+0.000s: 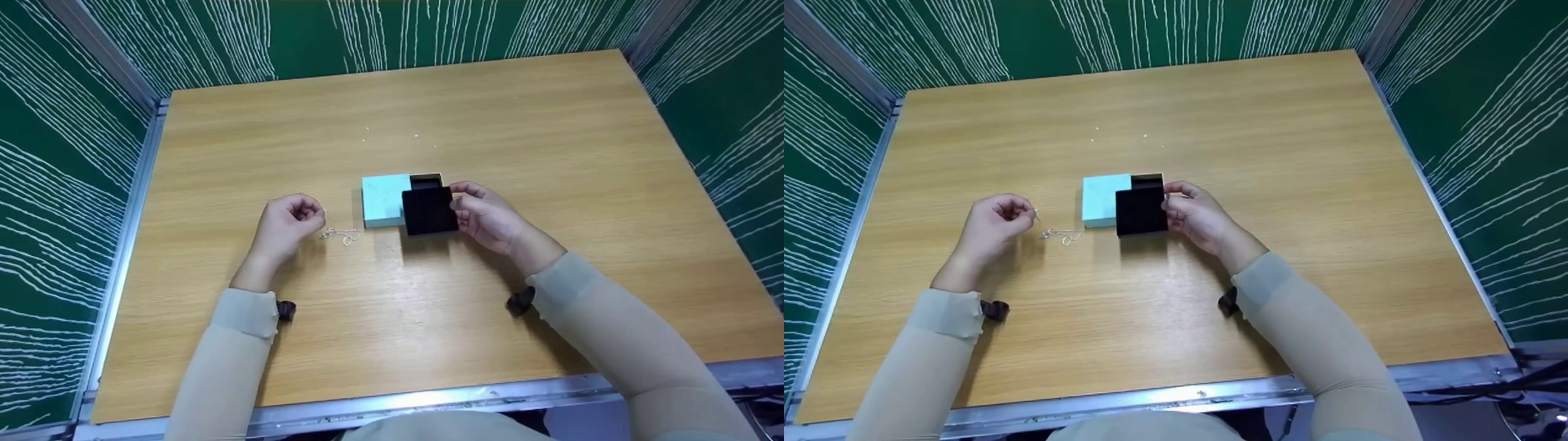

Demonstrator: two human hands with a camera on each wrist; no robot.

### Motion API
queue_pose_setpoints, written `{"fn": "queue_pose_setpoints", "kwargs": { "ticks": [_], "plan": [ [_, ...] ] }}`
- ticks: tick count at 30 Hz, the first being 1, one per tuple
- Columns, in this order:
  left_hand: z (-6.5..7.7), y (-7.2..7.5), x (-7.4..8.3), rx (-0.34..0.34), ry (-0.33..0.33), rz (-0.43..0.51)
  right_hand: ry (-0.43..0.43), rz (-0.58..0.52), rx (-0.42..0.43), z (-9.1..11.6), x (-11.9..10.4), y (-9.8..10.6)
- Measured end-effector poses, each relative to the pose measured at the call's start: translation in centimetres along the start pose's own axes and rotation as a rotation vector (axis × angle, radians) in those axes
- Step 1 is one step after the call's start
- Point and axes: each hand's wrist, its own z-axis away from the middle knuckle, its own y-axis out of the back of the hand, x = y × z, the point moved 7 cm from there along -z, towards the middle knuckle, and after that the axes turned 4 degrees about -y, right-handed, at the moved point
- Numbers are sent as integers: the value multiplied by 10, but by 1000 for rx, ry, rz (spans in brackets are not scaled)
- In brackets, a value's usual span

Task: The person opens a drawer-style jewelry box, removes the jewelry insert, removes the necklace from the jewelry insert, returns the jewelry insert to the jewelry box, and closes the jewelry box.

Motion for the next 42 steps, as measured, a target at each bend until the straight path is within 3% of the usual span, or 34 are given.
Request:
{"fn": "queue_pose_setpoints", "kwargs": {
  "ticks": [12,21,31,42],
  "plan": [
    [-1,-7,-1,-143,65,-168,7,-16,3,1,-1,4],
    [-3,-12,-1,-196,52,-307,-5,-12,19,2,-3,7],
    [-4,-12,-5,-190,49,-269,6,-25,30,3,-4,11],
    [-11,-18,6,-203,27,-261,24,-16,51,1,-11,15]
  ]
}}
